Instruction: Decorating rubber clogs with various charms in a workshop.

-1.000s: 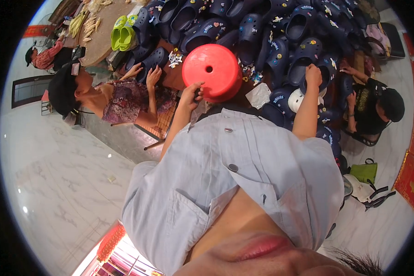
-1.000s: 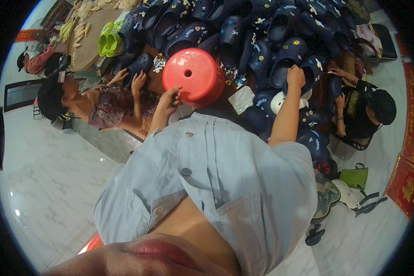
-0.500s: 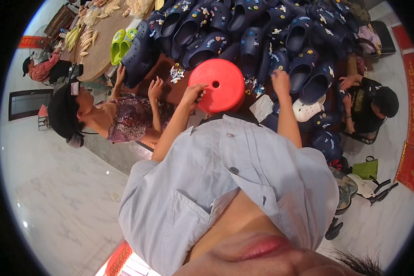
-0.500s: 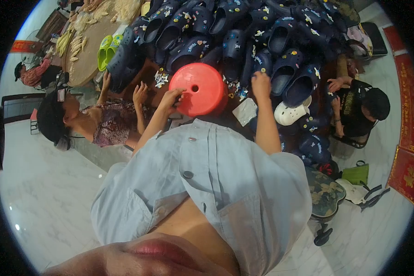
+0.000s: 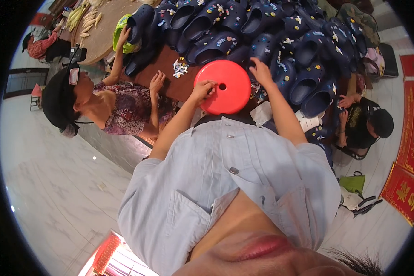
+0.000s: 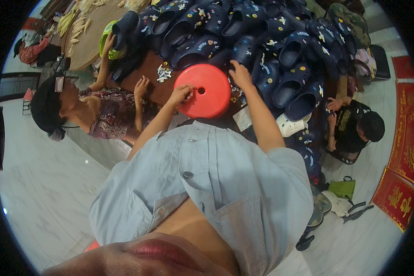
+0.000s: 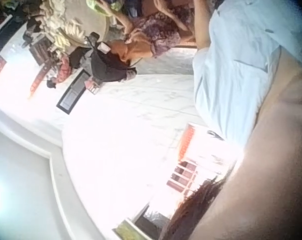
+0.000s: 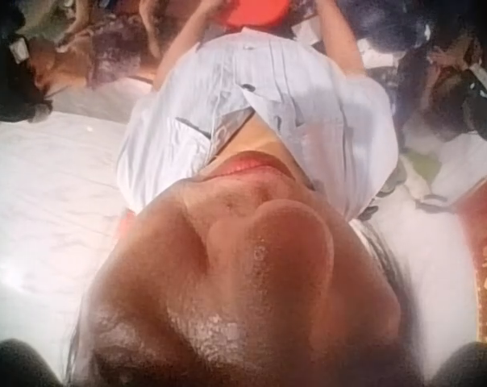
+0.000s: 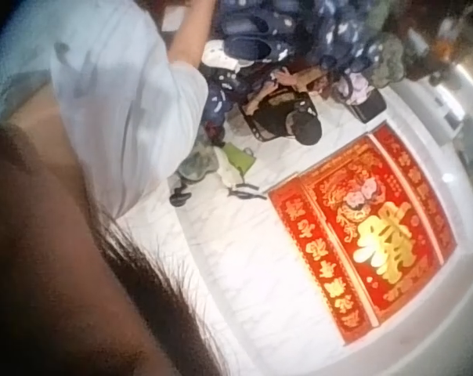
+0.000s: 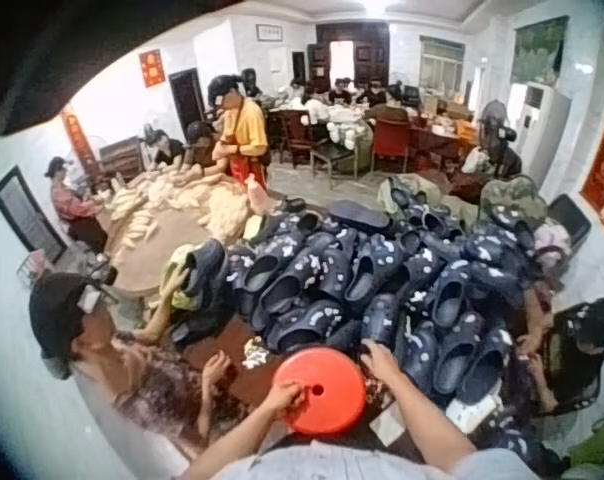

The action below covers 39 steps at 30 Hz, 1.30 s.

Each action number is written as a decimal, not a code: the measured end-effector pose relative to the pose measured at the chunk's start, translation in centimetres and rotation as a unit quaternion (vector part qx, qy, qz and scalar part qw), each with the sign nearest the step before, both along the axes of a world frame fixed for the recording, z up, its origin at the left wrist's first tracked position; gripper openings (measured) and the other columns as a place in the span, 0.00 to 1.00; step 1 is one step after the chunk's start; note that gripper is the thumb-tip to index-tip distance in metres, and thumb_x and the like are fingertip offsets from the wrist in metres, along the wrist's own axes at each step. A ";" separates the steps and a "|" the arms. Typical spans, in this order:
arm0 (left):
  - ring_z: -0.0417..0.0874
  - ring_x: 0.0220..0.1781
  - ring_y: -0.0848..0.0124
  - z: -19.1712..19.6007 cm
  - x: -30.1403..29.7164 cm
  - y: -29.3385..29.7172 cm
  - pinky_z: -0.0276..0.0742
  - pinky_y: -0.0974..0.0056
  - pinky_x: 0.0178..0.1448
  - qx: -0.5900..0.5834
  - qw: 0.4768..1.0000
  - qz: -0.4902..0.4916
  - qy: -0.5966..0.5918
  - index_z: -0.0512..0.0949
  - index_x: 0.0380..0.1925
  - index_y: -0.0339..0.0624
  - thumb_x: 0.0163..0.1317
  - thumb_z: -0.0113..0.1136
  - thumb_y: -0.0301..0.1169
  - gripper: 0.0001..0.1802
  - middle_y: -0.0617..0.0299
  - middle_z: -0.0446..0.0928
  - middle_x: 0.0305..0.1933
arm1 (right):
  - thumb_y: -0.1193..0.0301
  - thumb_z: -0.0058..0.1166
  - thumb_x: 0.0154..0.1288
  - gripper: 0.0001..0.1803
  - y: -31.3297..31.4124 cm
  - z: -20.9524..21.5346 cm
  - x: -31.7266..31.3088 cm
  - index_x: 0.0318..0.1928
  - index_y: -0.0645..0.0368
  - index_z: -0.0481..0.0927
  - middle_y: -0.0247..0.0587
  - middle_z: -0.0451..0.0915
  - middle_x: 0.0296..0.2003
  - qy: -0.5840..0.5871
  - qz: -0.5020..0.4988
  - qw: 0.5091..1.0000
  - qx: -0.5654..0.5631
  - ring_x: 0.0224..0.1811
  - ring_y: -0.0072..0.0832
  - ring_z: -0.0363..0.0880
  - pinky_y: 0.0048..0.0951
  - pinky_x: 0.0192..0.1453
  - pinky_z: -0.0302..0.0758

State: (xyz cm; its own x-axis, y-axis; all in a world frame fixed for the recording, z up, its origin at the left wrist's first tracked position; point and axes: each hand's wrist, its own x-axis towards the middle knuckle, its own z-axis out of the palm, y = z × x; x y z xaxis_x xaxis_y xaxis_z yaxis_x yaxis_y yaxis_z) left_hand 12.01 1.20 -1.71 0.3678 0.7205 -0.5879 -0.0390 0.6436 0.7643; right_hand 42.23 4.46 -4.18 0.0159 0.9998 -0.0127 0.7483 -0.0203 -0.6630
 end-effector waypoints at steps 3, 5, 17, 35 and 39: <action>0.69 0.22 0.83 -0.5 0.0 -0.1 0.58 0.78 0.22 0.014 1.000 0.000 -0.021 0.78 0.40 0.42 0.67 0.53 0.34 0.10 0.71 0.73 0.24 | 0.65 0.58 0.59 0.27 6.5 -0.5 0.5 0.60 0.46 0.71 0.53 0.79 0.34 0.018 -0.054 0.998 0.024 0.41 0.47 0.79 0.42 0.47 0.74; 0.69 0.22 0.83 0.1 0.2 -0.6 0.59 0.77 0.23 0.010 1.000 0.011 -0.005 0.78 0.41 0.42 0.67 0.52 0.33 0.10 0.71 0.72 0.24 | 0.63 0.58 0.60 0.28 9.9 -0.7 0.5 0.61 0.41 0.70 0.60 0.75 0.42 -0.022 -0.087 0.996 0.024 0.47 0.53 0.76 0.46 0.53 0.72; 0.68 0.21 0.82 1.6 1.3 -1.8 0.60 0.77 0.23 -0.012 0.999 0.031 -0.004 0.78 0.42 0.41 0.67 0.53 0.32 0.09 0.69 0.73 0.24 | 0.52 0.53 0.62 0.25 22.2 -1.6 3.0 0.61 0.29 0.71 0.59 0.63 0.60 -0.079 -0.243 0.956 -0.143 0.57 0.53 0.73 0.45 0.60 0.71; 0.75 0.21 0.74 -8.3 23.2 10.5 0.59 0.73 0.17 -0.418 0.862 0.170 -0.229 0.68 0.40 0.46 0.65 0.56 0.31 0.08 0.58 0.74 0.28 | 0.82 0.51 0.51 0.20 -12.0 4.8 10.1 0.47 0.67 0.81 0.35 0.81 0.35 0.260 -0.340 0.902 0.059 0.33 0.22 0.74 0.21 0.41 0.70; 0.75 0.21 0.73 -9.9 25.7 11.4 0.60 0.72 0.17 -0.376 0.877 0.220 -0.203 0.67 0.39 0.50 0.65 0.55 0.31 0.07 0.59 0.74 0.28 | 0.83 0.49 0.49 0.21 -21.5 5.5 8.5 0.47 0.63 0.82 0.28 0.74 0.27 0.260 -0.385 0.885 0.020 0.28 0.17 0.67 0.18 0.35 0.65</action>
